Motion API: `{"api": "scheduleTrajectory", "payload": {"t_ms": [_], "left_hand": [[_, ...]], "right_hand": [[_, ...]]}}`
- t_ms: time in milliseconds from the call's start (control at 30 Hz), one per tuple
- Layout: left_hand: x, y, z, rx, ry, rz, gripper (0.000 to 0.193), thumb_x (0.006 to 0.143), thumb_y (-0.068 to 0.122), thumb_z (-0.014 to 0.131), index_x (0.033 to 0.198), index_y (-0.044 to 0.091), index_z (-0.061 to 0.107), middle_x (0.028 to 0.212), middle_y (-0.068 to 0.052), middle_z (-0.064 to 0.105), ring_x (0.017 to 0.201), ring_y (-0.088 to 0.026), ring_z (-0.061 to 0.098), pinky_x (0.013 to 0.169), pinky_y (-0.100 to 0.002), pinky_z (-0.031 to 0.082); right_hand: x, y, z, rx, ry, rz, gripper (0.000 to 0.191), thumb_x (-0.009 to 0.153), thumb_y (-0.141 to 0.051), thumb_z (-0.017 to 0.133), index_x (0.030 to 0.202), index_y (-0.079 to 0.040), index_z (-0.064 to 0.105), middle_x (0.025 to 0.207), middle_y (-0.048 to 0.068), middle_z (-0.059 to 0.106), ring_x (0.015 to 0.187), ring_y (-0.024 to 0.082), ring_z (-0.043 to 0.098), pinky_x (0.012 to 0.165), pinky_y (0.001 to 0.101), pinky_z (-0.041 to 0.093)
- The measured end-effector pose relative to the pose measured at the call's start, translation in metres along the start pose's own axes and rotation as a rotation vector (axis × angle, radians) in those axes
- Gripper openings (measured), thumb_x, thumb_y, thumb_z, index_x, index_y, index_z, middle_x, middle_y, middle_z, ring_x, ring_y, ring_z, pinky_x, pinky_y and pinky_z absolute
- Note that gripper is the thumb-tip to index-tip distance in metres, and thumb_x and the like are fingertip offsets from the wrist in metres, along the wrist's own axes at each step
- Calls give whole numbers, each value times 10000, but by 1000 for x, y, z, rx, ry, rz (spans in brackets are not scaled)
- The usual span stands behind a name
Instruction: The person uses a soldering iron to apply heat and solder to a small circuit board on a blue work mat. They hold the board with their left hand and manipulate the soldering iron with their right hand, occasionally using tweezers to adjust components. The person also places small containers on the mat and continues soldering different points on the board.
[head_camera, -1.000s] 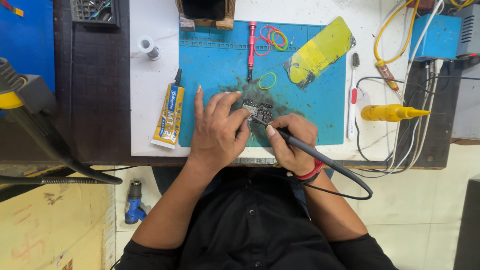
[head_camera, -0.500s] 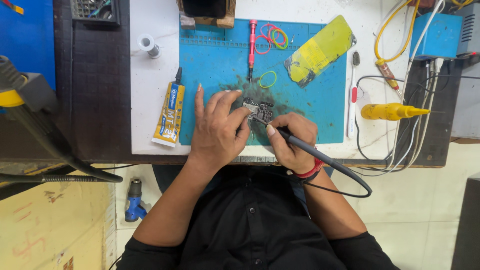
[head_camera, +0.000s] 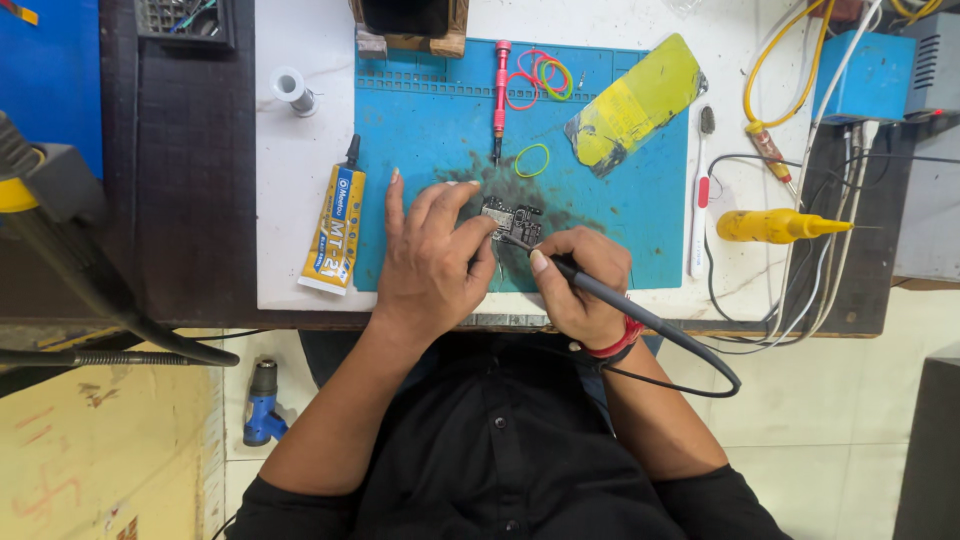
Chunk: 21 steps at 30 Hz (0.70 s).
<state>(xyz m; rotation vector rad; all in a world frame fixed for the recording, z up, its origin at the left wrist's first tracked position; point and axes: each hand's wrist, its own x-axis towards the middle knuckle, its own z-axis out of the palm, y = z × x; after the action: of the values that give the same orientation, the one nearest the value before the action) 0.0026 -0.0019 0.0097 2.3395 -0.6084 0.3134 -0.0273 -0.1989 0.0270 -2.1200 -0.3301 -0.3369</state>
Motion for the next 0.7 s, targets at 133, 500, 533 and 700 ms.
{"api": "scheduleTrajectory", "payload": {"t_ms": [133, 500, 533, 700], "left_hand": [[-1, -1, 0, 5, -1, 3, 197, 861, 153, 737, 1051, 104, 727, 1317, -118, 609, 1267, -306, 563, 1228, -646, 199], [0, -1, -1, 3, 3, 6, 195, 859, 155, 734, 1048, 103, 729, 1305, -119, 610, 1260, -307, 568, 1225, -642, 199], [0, -1, 0, 2, 2, 6, 192, 860, 154, 734, 1046, 103, 729, 1305, -118, 610, 1260, -306, 568, 1226, -641, 199], [-1, -1, 1, 1, 6, 4, 196, 856, 153, 738, 1046, 106, 732, 1303, -115, 610, 1261, -301, 568, 1227, -642, 198]], "right_hand": [[-2, 2, 1, -25, 9, -16, 58, 900, -26, 711, 910, -18, 654, 743, 78, 613, 629, 199, 580, 601, 322, 423], [-1, 1, 1, -6, 10, 2, 48, 892, -14, 703, 909, -12, 658, 716, 73, 596, 600, 190, 554, 581, 319, 403], [-1, 1, 1, -4, 12, 6, 49, 892, -14, 704, 909, -11, 658, 714, 73, 596, 598, 188, 554, 578, 317, 402], [-2, 1, 1, -2, 17, -1, 50, 902, -14, 703, 914, -11, 654, 723, 74, 597, 608, 189, 555, 586, 317, 404]]}}
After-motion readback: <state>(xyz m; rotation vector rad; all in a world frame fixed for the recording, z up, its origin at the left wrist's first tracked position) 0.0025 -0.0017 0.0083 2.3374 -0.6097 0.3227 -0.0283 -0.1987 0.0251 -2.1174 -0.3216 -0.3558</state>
